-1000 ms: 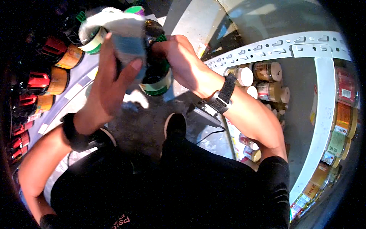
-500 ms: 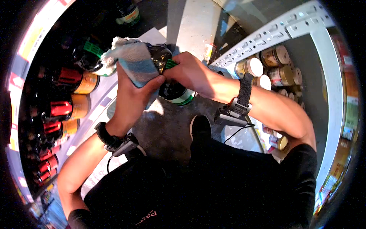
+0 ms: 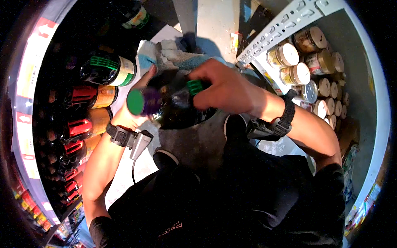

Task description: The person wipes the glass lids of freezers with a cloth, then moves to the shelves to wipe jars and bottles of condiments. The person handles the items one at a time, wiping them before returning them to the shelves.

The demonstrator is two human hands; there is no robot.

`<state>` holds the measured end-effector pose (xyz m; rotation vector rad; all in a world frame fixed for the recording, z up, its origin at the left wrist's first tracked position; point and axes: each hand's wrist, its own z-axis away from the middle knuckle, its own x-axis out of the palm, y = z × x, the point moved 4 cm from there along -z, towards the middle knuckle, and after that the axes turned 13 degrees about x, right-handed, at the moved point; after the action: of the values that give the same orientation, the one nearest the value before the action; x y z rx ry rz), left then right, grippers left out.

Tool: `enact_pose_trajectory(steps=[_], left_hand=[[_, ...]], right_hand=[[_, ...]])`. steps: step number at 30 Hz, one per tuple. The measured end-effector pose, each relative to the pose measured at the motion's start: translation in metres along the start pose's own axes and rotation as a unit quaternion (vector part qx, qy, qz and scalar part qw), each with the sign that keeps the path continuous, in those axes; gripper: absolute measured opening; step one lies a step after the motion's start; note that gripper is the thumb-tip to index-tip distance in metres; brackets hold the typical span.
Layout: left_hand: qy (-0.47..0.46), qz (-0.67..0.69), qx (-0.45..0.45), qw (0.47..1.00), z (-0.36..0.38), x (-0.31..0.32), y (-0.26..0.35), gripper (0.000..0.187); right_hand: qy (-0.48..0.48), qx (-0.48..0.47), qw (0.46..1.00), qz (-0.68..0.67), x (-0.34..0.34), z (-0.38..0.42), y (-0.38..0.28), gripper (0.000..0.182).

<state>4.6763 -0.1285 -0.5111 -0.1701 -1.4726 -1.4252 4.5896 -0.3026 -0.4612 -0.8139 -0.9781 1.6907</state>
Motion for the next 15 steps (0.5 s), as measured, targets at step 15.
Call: enact_pose_trajectory(steps=[15], left_hand=[[0.128, -0.004, 0.034, 0.991, 0.030, -0.010, -0.054, 0.058]], right_hand=[[0.096, -0.020, 0.943, -0.319, 0.003, -0.022, 0.030, 0.007]])
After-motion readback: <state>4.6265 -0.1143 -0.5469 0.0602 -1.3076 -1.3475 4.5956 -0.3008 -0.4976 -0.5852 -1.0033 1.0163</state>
